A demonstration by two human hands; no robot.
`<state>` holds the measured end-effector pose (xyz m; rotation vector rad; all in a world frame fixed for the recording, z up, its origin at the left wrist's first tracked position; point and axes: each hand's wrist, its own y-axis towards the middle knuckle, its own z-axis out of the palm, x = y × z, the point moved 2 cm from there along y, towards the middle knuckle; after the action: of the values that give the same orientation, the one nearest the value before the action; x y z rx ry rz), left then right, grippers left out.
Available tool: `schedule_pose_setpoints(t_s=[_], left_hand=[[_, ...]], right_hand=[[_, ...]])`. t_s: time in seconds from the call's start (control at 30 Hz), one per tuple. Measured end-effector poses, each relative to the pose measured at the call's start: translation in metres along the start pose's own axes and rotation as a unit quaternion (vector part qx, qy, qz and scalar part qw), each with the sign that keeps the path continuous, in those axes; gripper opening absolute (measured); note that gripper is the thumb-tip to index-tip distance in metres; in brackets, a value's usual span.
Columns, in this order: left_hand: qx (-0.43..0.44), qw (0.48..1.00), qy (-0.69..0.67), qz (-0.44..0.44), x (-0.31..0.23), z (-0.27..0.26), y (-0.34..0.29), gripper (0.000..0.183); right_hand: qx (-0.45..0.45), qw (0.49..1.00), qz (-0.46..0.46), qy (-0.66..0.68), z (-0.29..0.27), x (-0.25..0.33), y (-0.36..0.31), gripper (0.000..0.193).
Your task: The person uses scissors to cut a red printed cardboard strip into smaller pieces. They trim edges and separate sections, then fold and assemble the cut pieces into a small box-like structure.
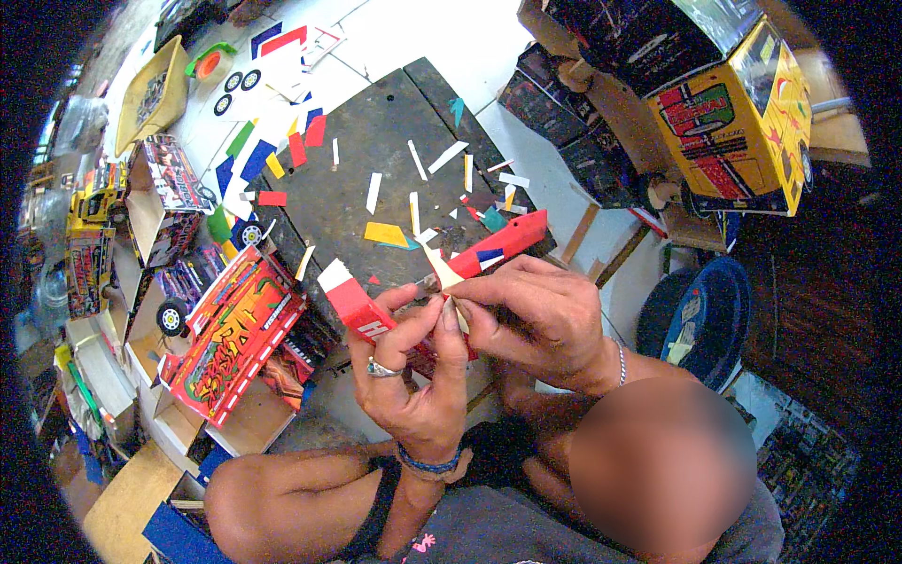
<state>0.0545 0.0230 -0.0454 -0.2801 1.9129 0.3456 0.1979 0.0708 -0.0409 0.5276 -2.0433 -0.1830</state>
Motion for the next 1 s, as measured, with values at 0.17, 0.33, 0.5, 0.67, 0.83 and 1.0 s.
schedule_pose_setpoints(t_s=[0.17, 0.33, 0.5, 0.67, 0.83, 1.0], left_hand=[[-0.012, 1.000, -0.010, 0.009, -0.0005, 0.0003, -0.0009, 0.016], [-0.013, 0.999, 0.013, 0.027, 0.0012, 0.0000, -0.0012, 0.016], [0.011, 0.995, -0.086, -0.039, 0.0069, 0.0013, 0.0015, 0.019], [0.027, 0.974, -0.192, -0.119, 0.0012, 0.0025, -0.0035, 0.029], [0.018, 0.993, -0.105, -0.058, 0.0012, 0.0021, 0.0000, 0.024], [-0.011, 0.999, -0.036, -0.008, 0.0005, 0.0000, 0.0011, 0.018]], right_hand=[[-0.005, 1.000, -0.014, -0.014, -0.0007, 0.0010, -0.0009, 0.021], [-0.009, 1.000, -0.017, -0.022, -0.0010, 0.0022, -0.0015, 0.020], [0.000, 0.999, 0.032, 0.005, -0.0037, 0.0013, -0.0023, 0.019], [-0.001, 0.998, 0.057, 0.013, -0.0036, 0.0001, -0.0052, 0.020], [-0.006, 0.999, 0.050, 0.018, -0.0024, 0.0006, -0.0060, 0.021], [0.007, 0.999, 0.049, 0.017, -0.0031, 0.0027, -0.0055, 0.018]])
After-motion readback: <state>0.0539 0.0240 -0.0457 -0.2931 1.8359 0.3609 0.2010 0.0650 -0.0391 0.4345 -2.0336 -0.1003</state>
